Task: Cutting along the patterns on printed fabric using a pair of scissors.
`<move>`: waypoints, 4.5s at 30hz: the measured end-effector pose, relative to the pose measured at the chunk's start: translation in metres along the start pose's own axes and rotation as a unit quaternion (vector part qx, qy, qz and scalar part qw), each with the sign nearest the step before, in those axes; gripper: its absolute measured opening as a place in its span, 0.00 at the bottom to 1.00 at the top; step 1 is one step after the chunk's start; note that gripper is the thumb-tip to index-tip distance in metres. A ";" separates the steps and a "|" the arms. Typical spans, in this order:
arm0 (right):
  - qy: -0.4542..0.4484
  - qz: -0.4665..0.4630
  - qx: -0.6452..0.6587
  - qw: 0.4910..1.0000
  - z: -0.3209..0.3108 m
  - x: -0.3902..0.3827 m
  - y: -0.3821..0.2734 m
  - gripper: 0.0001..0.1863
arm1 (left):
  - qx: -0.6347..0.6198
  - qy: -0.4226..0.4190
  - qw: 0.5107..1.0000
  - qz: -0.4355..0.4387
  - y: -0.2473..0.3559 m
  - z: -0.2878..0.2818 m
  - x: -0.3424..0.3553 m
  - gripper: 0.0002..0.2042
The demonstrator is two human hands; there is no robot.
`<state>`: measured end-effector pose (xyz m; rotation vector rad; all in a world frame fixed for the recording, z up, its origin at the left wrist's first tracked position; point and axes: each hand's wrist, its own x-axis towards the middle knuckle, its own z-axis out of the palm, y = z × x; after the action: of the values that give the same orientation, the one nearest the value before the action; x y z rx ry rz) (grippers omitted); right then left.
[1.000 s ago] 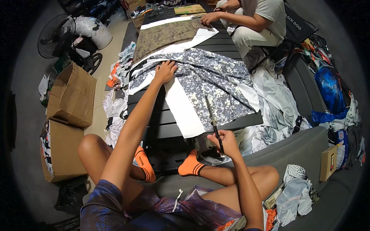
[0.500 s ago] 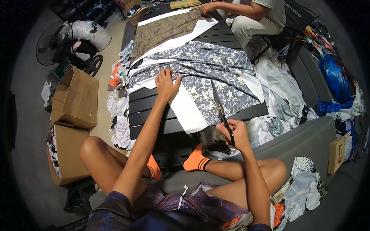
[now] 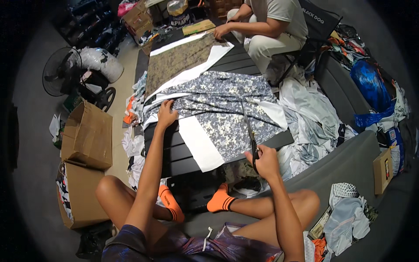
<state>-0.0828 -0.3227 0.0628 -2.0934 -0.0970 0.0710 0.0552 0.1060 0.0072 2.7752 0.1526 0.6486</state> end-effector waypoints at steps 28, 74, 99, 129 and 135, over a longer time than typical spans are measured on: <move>-0.191 0.061 0.258 0.945 0.048 -0.048 -0.009 0.15 | -0.107 -0.045 0.984 0.132 0.073 -0.022 -0.086 0.20; -0.308 0.184 0.280 0.891 0.056 -0.143 -0.028 0.17 | -0.023 -0.290 0.954 0.077 0.101 -0.061 -0.176 0.54; -0.298 0.160 0.204 0.919 0.068 -0.132 -0.036 0.18 | -0.086 -0.278 0.956 0.052 0.097 -0.069 -0.165 0.53; -0.315 0.158 0.197 0.915 0.069 -0.115 -0.029 0.16 | -0.136 -0.253 0.897 0.336 0.078 -0.067 -0.134 0.45; -0.322 0.163 0.209 0.909 0.061 -0.110 -0.027 0.16 | -0.213 -0.275 0.874 0.340 0.082 -0.063 -0.127 0.39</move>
<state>-0.1993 -0.2673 0.0567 -1.5634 -0.1151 0.9094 -0.0829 0.0227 0.0327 2.4011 -0.9925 -0.0219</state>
